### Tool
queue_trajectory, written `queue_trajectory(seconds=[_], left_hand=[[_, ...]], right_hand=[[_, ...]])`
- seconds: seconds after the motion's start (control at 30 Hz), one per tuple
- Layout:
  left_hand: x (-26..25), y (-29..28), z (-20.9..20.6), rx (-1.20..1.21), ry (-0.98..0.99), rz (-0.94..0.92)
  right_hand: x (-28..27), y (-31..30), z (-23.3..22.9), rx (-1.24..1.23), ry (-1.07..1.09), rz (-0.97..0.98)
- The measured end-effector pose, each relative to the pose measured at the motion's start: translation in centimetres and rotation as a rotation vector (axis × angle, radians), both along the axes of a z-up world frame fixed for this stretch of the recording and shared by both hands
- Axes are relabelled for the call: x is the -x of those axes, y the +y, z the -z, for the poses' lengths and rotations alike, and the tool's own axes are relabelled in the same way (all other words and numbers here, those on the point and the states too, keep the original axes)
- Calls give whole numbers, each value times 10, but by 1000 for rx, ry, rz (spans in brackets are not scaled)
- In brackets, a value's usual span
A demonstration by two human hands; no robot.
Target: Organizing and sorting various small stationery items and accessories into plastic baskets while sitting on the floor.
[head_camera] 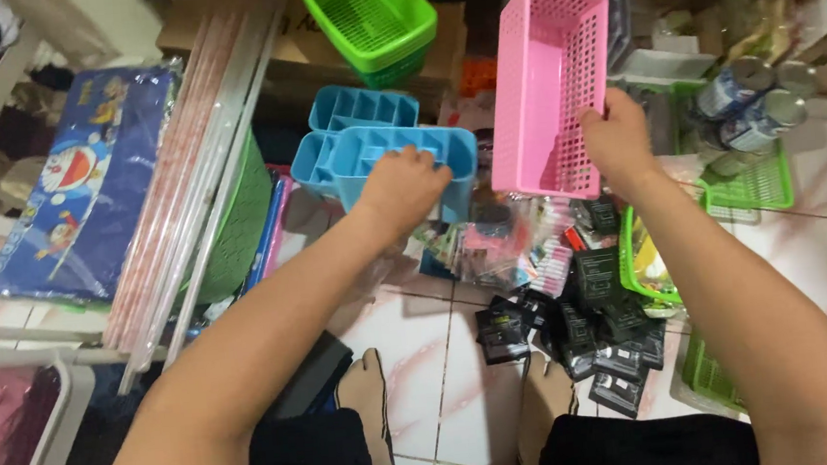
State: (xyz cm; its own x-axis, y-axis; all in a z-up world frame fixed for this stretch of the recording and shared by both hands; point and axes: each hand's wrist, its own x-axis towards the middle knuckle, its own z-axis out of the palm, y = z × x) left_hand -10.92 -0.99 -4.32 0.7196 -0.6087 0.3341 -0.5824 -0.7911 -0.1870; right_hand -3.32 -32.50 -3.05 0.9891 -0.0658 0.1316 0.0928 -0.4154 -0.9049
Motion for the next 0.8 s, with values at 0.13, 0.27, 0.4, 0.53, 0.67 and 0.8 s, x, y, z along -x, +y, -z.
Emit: queue_trajectory(seconds=[0.13, 0.27, 0.4, 0.53, 0.67, 0.8], left_hand=[[-30, 24, -3, -8, 8, -54], [-47, 44, 11, -34, 2, -134], [-57, 54, 36, -75, 39, -160], [-51, 60, 45, -94, 51, -178], [-48, 62, 51, -103, 61, -193], [-52, 67, 61, -75, 53, -199]], right_hand=[[7, -8, -1, 129, 11, 52], [3, -8, 9, 62, 61, 44], [-5, -3, 18, 84, 38, 34], [-10, 7, 26, 81, 41, 15], [-5, 30, 28, 122, 99, 7], [-7, 55, 38, 177, 89, -104]])
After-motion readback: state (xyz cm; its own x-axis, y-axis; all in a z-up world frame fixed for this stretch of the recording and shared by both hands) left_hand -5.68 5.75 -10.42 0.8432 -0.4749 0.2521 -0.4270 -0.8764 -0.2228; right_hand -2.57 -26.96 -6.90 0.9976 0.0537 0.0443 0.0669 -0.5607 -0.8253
